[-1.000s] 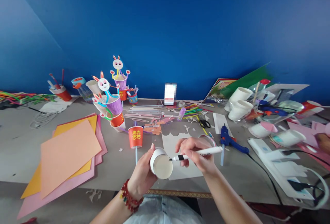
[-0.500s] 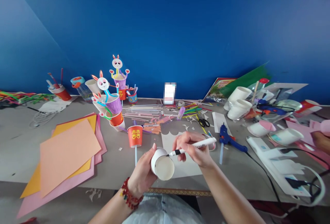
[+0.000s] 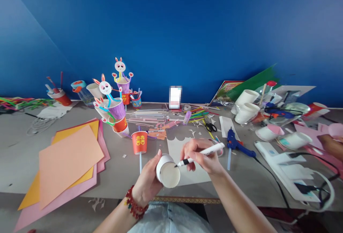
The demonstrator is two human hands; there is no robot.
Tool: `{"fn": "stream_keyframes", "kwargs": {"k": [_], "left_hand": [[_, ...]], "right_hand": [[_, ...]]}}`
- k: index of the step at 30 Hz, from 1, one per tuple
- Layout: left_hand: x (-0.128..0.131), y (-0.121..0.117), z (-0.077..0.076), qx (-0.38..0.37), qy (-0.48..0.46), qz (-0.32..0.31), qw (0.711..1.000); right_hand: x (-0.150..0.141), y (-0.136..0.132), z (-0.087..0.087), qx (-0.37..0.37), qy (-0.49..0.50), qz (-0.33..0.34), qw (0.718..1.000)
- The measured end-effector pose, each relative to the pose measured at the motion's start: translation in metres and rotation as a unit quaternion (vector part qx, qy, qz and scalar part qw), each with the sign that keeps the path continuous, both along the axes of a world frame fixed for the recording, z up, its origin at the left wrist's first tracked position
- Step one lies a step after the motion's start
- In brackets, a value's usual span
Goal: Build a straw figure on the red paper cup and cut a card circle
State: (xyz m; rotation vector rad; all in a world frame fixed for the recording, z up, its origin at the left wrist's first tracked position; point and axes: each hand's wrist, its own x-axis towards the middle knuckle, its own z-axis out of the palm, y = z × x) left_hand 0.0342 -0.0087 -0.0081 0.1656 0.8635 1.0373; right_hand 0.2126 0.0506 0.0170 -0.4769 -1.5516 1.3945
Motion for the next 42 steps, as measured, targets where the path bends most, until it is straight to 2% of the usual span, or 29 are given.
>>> {"fn": "stream_keyframes", "kwargs": {"k": [4, 11, 15, 20, 23, 28, 38, 42], "left_hand": [[0.000, 0.001, 0.001, -0.009, -0.001, -0.003, 1.000], [0.000, 0.003, 0.001, -0.007, 0.003, 0.003, 1.000], [0.000, 0.003, 0.001, -0.003, -0.002, 0.001, 1.000], [0.000, 0.003, 0.000, 0.001, -0.007, -0.003, 1.000], [-0.001, 0.003, -0.002, -0.010, -0.006, 0.000, 1.000], [-0.002, 0.004, -0.002, -0.013, -0.011, 0.008, 1.000], [-0.001, 0.006, 0.000, -0.035, -0.014, 0.005, 0.999], [-0.002, 0.008, 0.003, -0.062, -0.010, 0.032, 0.998]], "right_hand": [[0.000, 0.001, -0.001, -0.003, -0.004, -0.014, 1.000], [-0.001, 0.004, -0.004, -0.030, 0.018, 0.005, 0.999], [0.002, 0.004, -0.006, -0.007, 0.018, -0.007, 1.000], [0.005, 0.005, 0.000, 0.025, 0.013, 0.000, 1.000], [0.007, 0.006, 0.004, 0.042, 0.031, 0.021, 0.998], [0.003, 0.011, 0.007, 0.094, -0.018, 0.067, 0.993], [0.007, 0.009, 0.005, 0.088, -0.012, 0.056, 0.994], [0.010, 0.007, 0.003, 0.106, -0.026, 0.036, 0.993]]}}
